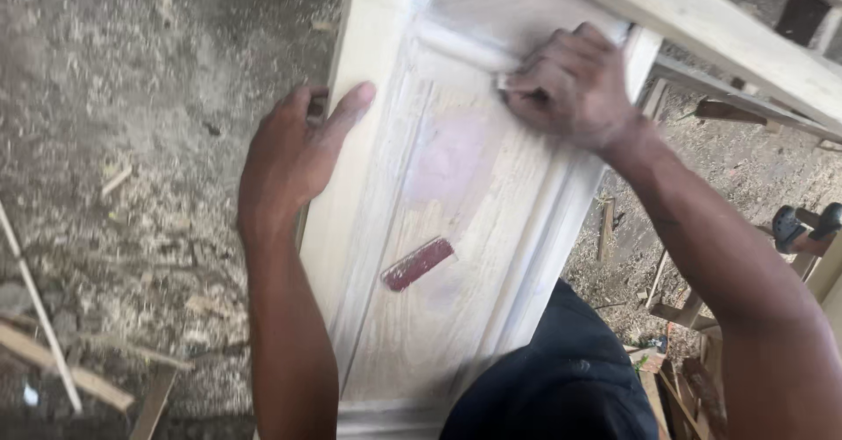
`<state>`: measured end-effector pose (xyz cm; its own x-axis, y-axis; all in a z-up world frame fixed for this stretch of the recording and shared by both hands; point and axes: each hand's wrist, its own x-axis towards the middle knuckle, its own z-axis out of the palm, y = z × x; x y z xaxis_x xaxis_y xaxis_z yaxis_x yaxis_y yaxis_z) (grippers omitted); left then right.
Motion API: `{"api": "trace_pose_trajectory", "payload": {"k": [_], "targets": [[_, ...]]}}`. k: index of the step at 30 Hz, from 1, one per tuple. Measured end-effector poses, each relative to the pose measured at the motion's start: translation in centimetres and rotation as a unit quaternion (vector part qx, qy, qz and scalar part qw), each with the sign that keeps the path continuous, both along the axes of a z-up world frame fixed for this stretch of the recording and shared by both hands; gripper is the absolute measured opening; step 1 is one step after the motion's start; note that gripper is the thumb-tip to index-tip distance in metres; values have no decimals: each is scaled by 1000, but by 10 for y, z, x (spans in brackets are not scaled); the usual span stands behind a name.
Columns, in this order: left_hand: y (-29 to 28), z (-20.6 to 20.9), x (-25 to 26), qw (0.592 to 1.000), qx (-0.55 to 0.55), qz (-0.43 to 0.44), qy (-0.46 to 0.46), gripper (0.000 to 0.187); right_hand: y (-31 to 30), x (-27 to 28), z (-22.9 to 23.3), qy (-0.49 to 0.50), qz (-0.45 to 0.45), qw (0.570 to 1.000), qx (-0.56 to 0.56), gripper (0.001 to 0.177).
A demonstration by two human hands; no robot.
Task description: The person sands a white wooden door panel using a sanding block. They move the block across the flat surfaces and into the recessed grooves, applying pressure to smooth the wood. The person shifts position slightly to reach different areas of the panel.
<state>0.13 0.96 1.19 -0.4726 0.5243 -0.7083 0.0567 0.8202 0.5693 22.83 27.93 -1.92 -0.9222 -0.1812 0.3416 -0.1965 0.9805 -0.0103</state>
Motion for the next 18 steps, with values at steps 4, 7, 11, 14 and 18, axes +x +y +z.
{"api": "trace_pose_trajectory", "payload": {"k": [4,7,11,14,18], "targets": [[-4,0,-7,1000,-21,-10,-8,99,4,-17,1,-53,42,998,12,38],[-4,1,-3,1000,-15,0,-14,100,-1,-12,7,-62,25,997,27,34],[-5,0,-3,1000,-21,3,-19,101,-2,9,4,-34,-11,999,-27,26],[-3,-2,-3,1000,-21,9,-3,100,-10,-6,-3,9,3,999,-53,29],[-4,0,-5,999,-24,10,-31,102,-29,-68,-15,57,34,995,-74,25]]}}
